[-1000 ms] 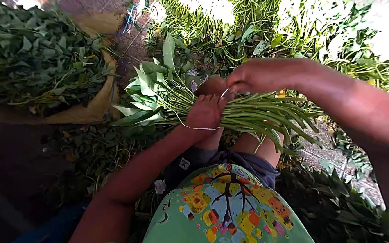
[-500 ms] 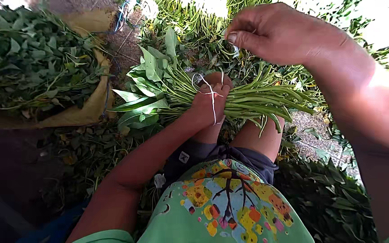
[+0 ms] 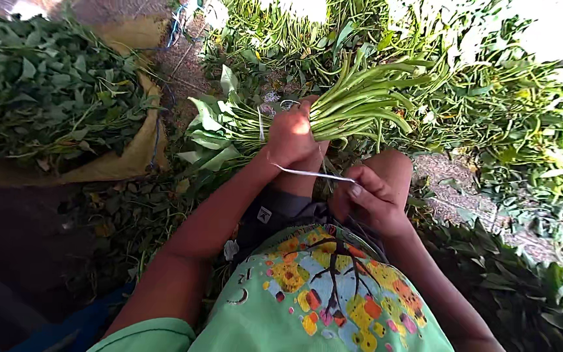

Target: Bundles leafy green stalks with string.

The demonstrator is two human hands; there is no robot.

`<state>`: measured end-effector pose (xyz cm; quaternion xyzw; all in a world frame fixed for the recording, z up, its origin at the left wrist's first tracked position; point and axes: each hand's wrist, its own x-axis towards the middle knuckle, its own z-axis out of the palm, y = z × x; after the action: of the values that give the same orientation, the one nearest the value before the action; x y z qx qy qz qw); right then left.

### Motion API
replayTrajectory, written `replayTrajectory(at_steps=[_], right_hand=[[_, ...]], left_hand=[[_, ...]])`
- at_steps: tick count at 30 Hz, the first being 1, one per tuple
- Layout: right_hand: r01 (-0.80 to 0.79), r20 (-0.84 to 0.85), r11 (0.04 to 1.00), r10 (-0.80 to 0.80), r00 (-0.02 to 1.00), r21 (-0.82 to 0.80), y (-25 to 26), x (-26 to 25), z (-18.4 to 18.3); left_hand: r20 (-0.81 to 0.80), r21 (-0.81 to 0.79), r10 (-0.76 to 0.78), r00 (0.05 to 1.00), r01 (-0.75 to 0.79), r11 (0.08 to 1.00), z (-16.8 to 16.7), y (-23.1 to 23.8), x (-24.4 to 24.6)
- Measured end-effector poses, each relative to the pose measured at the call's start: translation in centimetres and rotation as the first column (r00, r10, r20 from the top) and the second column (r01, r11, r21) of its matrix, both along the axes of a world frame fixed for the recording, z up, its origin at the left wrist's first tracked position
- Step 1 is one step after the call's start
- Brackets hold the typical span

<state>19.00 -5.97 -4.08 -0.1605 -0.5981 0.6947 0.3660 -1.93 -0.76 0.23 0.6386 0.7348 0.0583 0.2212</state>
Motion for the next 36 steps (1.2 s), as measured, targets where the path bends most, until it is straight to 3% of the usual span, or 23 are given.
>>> replayTrajectory(at_steps=[1,2,3,4,5,6,7,8,9,13,17,21,26,29,31,33,36], right_hand=[[-0.002,0.047,0.992,0.008,0.999,-0.124,-0.5,1.8,-0.2],[0.075,0.220,0.983,-0.037,0.975,-0.167,-0.9,3.4,-0.5],[0.146,0.491,0.982,-0.071,0.868,-0.117,-1.0,4.6,-0.8],[0.110,0.748,0.992,-0.029,0.663,-0.059,-0.9,5.5,-1.0],[0.030,0.897,0.995,0.070,0.437,-0.093,-0.7,5.8,-1.1],[-0.024,0.949,0.990,0.143,0.280,-0.142,-0.8,5.8,-1.3],[-0.072,0.964,0.986,0.162,0.211,-0.149,-1.2,5.9,-1.5],[-0.107,0.965,0.985,0.155,0.212,-0.134,-1.6,6.3,-1.4],[-0.109,0.954,0.990,0.117,0.275,-0.090,-2.1,7.0,-1.0],[-0.001,0.757,0.998,-0.051,0.651,0.068,-4.1,11.1,1.0],[-0.075,0.593,0.976,-0.063,0.803,0.205,-5.1,13.2,4.8],[-0.155,0.485,0.916,-0.048,0.873,0.371,-5.4,13.8,8.6],[-0.235,0.475,0.830,-0.041,0.879,0.506,-4.7,13.9,12.9],[-0.197,0.403,0.773,-0.083,0.911,0.603,-3.7,12.6,14.1],[-0.102,0.243,0.712,-0.099,0.965,0.695,-2.9,10.7,14.3],[-0.085,0.120,0.687,-0.003,0.993,0.722,-2.2,8.3,15.5],[-0.235,0.157,0.736,0.174,0.972,0.634,0.1,3.1,18.6]], left_hand=[[-0.004,0.013,0.013,1.000,-0.013,1.000,0.1,-0.1,0.1],[-0.010,0.017,0.027,1.000,-0.026,1.000,0.2,-0.1,0.2],[-0.014,0.011,0.039,0.999,-0.039,0.999,0.3,-0.2,0.4],[-0.028,0.004,0.050,0.998,-0.050,0.999,0.5,-0.2,0.7],[-0.047,0.002,0.059,0.997,-0.059,0.998,0.5,-0.3,1.0],[-0.064,0.002,0.067,0.996,-0.067,0.998,0.5,-0.4,1.3],[-0.071,-0.005,0.078,0.994,-0.079,0.997,0.5,-0.5,1.5],[-0.069,-0.002,0.089,0.994,-0.089,0.996,0.4,-0.5,1.5],[-0.063,0.004,0.099,0.993,-0.099,0.995,0.3,-0.6,1.5],[-0.026,0.024,0.122,0.992,-0.121,0.992,0.1,-0.9,1.4],[-0.022,0.029,0.121,0.992,-0.120,0.992,0.2,-0.9,1.5],[-0.012,0.020,0.115,0.993,-0.115,0.993,0.2,-0.8,1.5],[-0.008,-0.009,0.123,0.992,-0.123,0.992,0.8,-0.7,1.5],[-0.005,0.020,0.106,0.994,-0.106,0.994,0.3,-0.5,1.3],[-0.006,0.007,0.094,0.996,-0.094,0.996,0.4,-0.4,1.4],[-0.027,0.000,0.076,0.997,-0.076,0.997,0.4,-0.2,1.5],[-0.016,0.001,0.048,0.999,-0.048,0.999,-0.1,-0.2,1.6]])
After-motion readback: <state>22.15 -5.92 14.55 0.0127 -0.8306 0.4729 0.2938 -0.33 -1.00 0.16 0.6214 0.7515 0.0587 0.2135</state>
